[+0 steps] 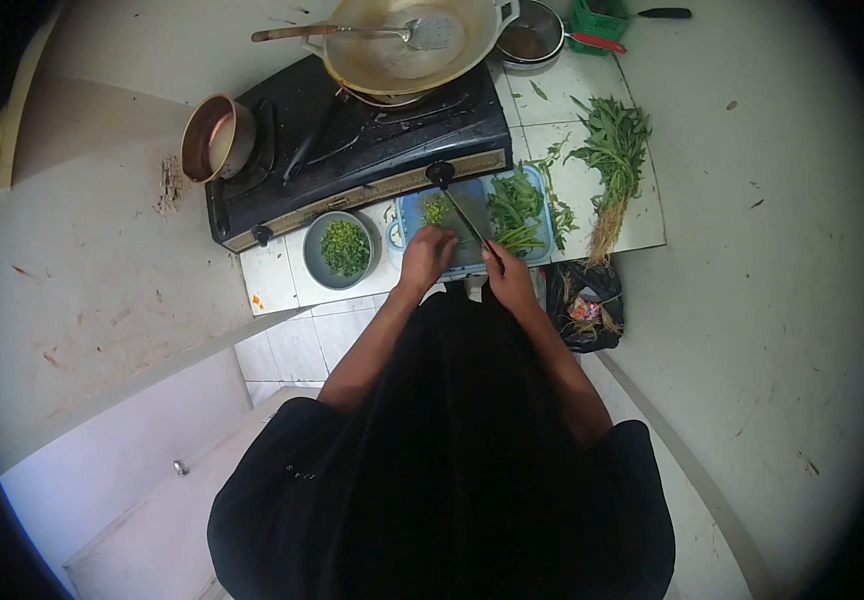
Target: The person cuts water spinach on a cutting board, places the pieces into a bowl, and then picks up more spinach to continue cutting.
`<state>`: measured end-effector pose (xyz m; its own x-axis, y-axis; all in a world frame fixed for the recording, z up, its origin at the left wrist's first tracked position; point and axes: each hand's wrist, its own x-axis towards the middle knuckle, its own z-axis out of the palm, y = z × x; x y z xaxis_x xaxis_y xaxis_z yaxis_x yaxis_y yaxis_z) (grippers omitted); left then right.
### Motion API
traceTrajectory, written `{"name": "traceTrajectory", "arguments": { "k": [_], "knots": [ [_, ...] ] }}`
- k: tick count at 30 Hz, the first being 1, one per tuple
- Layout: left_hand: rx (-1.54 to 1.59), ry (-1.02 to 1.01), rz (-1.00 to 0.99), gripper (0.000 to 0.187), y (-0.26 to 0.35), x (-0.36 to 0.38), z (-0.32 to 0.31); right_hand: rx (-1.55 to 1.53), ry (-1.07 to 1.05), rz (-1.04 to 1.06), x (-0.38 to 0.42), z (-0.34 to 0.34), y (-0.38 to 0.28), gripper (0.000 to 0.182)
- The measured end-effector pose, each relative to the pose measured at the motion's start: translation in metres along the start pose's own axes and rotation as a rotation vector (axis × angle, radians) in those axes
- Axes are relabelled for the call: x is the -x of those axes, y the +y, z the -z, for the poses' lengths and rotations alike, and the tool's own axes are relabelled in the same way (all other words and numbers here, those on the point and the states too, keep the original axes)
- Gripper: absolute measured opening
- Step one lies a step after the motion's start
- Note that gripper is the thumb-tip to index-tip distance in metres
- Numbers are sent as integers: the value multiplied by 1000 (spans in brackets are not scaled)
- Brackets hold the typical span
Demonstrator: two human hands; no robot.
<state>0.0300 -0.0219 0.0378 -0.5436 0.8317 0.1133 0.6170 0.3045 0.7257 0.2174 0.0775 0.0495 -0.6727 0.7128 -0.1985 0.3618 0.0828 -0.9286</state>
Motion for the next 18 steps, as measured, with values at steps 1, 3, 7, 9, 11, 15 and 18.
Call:
{"name": "traceTrajectory", "arguments": {
  "k": [1,3,7,9,11,15,18],
  "knots": [
    [-39,-91,-27,13,5,-2,-1,5,27,-6,0,5,4,35],
    [-78,-187,-59,14,9,-2,-7,10,61,-14,3,13,11,34],
    [-137,-193,-94,12,2,-4,-22,12,122,-31,6,29,20,36],
    [-160,-194,-75,11,1,-5,-26,-27,143,-13,4,36,21,36],
    [-131,-109,-35,10,4,-3,-30,-72,141,-23,4,43,23,36],
    [-99,-80,-78,10,16,-12,-36,-29,166,4,1,55,35,38],
    [-143,-134,-81,14,31,-17,-41,-86,195,18,1,59,40,39]
  ]
}}
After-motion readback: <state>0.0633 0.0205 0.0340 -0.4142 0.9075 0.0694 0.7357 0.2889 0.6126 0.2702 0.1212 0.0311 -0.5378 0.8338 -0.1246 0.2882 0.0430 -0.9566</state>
